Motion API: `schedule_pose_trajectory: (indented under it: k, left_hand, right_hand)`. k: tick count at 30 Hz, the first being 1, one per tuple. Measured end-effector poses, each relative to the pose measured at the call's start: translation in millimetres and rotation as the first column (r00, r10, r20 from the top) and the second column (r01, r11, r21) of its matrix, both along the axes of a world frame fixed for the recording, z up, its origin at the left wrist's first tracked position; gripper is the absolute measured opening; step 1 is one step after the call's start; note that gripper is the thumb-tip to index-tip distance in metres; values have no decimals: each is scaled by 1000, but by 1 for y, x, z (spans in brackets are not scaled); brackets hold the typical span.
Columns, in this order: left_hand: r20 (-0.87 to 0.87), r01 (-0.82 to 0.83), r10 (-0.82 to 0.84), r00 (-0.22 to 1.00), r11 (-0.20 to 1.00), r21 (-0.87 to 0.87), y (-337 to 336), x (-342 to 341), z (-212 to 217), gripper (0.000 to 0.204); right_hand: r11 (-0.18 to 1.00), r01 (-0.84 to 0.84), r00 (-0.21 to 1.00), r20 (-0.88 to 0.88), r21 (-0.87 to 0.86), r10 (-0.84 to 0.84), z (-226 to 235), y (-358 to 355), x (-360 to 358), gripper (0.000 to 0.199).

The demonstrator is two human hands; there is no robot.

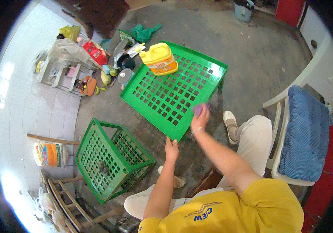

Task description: The person cleans a green plastic crate by scrubbing it with a steel wool pad and wiping it with a cloth.

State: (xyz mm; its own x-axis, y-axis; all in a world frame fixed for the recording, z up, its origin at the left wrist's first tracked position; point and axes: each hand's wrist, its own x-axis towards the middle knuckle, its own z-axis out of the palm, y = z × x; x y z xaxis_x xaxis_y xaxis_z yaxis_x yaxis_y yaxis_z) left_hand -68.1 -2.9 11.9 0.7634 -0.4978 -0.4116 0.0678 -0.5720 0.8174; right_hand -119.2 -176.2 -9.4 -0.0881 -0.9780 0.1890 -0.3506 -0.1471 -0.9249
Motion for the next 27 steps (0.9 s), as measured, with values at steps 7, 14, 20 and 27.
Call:
schedule_pose_trajectory:
  k: [7,14,20,27]
  left_hand:
    - [-109,-52,16,994,941,-335,49,13,-5,45]
    - [-380,-510,371,847,768,-387,84,-14,45,41]
    - [-468,-693,515,718,588,-417,118,-31,8,37]
    - [-430,-718,576,695,588,-373,135,-48,-4,34]
  right_hand:
    - [835,-521,853,90,178,514,31,161,5,43]
    - [681,-619,776,436,391,455,-40,49,41,20]
    - [401,-781,620,518,479,589,-7,-4,52,24]
    - [399,-826,561,644,398,520,-16,-43,76,18]
